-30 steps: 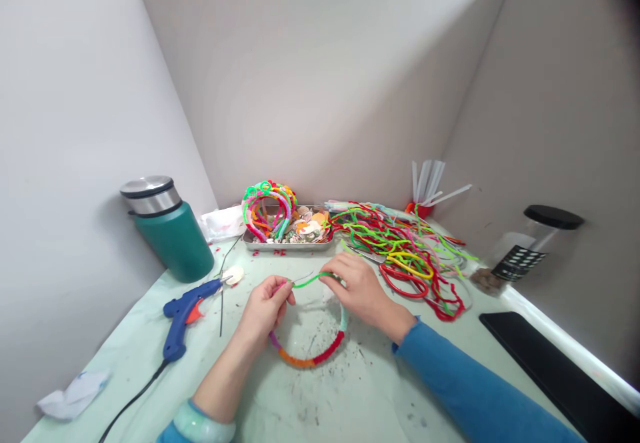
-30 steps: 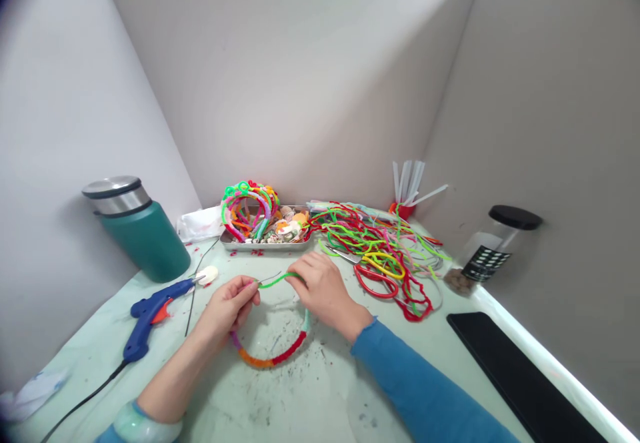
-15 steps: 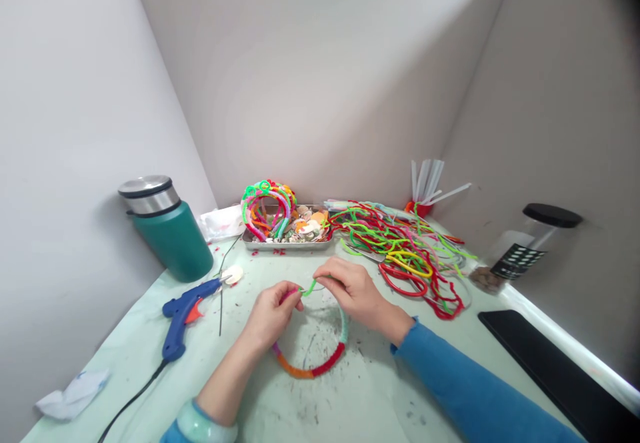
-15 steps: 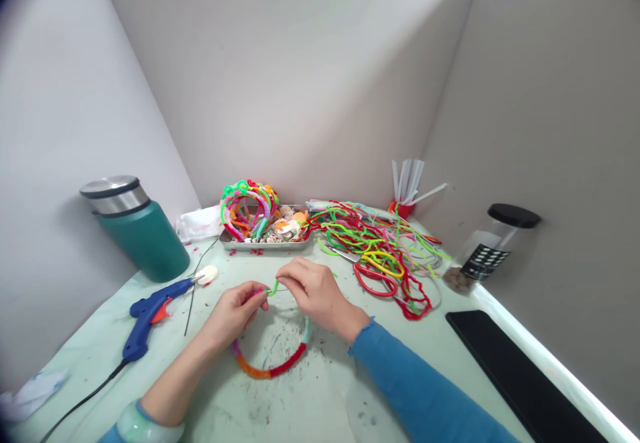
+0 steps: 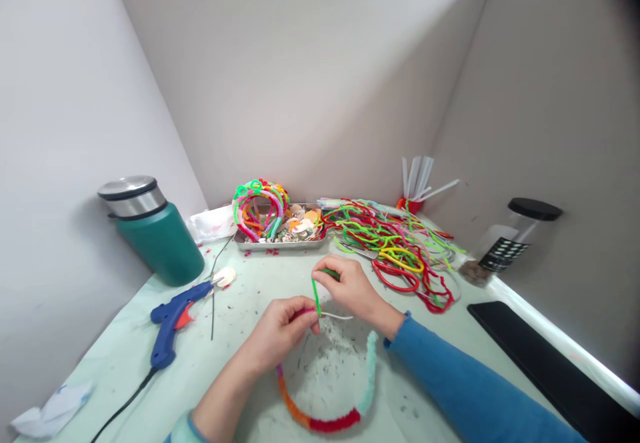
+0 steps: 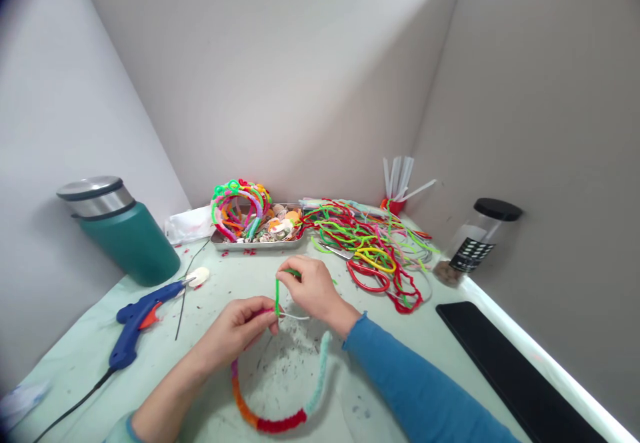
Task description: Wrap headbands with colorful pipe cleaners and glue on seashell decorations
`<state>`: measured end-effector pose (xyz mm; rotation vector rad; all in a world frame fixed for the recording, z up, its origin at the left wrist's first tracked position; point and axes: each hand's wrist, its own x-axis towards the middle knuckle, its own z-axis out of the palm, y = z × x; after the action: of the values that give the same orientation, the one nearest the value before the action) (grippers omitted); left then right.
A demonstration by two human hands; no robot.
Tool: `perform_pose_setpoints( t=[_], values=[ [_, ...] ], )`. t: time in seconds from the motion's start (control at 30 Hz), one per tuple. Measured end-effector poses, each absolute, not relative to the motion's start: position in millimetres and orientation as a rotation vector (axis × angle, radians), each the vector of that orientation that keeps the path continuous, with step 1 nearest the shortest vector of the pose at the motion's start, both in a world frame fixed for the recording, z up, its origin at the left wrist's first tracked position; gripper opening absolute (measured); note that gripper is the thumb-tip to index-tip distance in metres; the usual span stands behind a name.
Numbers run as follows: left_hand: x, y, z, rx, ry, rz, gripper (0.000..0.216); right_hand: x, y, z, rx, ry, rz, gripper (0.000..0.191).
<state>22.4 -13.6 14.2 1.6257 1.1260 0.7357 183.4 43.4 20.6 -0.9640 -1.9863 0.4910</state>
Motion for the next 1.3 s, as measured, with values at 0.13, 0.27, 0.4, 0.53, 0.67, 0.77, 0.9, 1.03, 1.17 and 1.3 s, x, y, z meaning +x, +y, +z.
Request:
perform_pose_setpoints(
  t=[0.13, 0.27, 0.4, 0.53, 0.67, 0.77, 0.9, 1.03, 1.17, 1.3],
  values=[
    [22.4, -10.1, 9.9, 1.648, 1.185, 0.835, 0.021, 186.0, 49.8, 17.4, -1.031, -1.956, 0.483, 0.01],
    [22.6, -6.7, 3.5, 1.699, 1.204, 0.901, 0.013, 187.7, 51.4, 16.0, -1.038, -1.956, 0.47, 0.011],
    [23.0, -6.1, 2.1, 1.75, 1.31, 0.93, 0.017, 188.5, 50.6, 16.9, -1.015, -1.956, 0.473, 0.011],
    [23.0, -8.5, 7.2, 1.891, 1.406, 0.964, 0.019, 188.4, 49.9, 19.6, -1.017, -1.94, 0.523, 0.011],
    [22.1, -11.1, 12.3, 1.976, 1.36, 1.02, 0.021, 188.7, 51.9, 17.4, -1.065, -1.902, 0.639, 0.012],
    [21.5, -12.5, 14.1, 1.967, 1.366, 1.093, 0.02, 189.7, 55.4, 12.8, -1.066, -1.928, 0.832, 0.013],
    [20.8, -14.0, 14.4, 1.936, 1.412, 1.141, 0.019, 191.7, 58.4, 11.4, -1.076, -1.944, 1.14, 0.01],
    [20.1, -13.9, 13.1, 1.954, 1.409, 1.143, 0.016, 193.0, 55.0, 15.8, -1.025, -2.039, 1.395, 0.01],
    [20.1, -13.0, 12.2, 1.912, 1.378, 1.17, 0.018, 193.6, 50.3, 16.5, -0.971, -2.096, 1.543, 0.011],
    [20.4, -12.8, 13.3, 1.884, 1.352, 1.124, 0.021, 193.6, 49.3, 14.3, -0.951, -2.104, 1.581, 0.01]
  ],
)
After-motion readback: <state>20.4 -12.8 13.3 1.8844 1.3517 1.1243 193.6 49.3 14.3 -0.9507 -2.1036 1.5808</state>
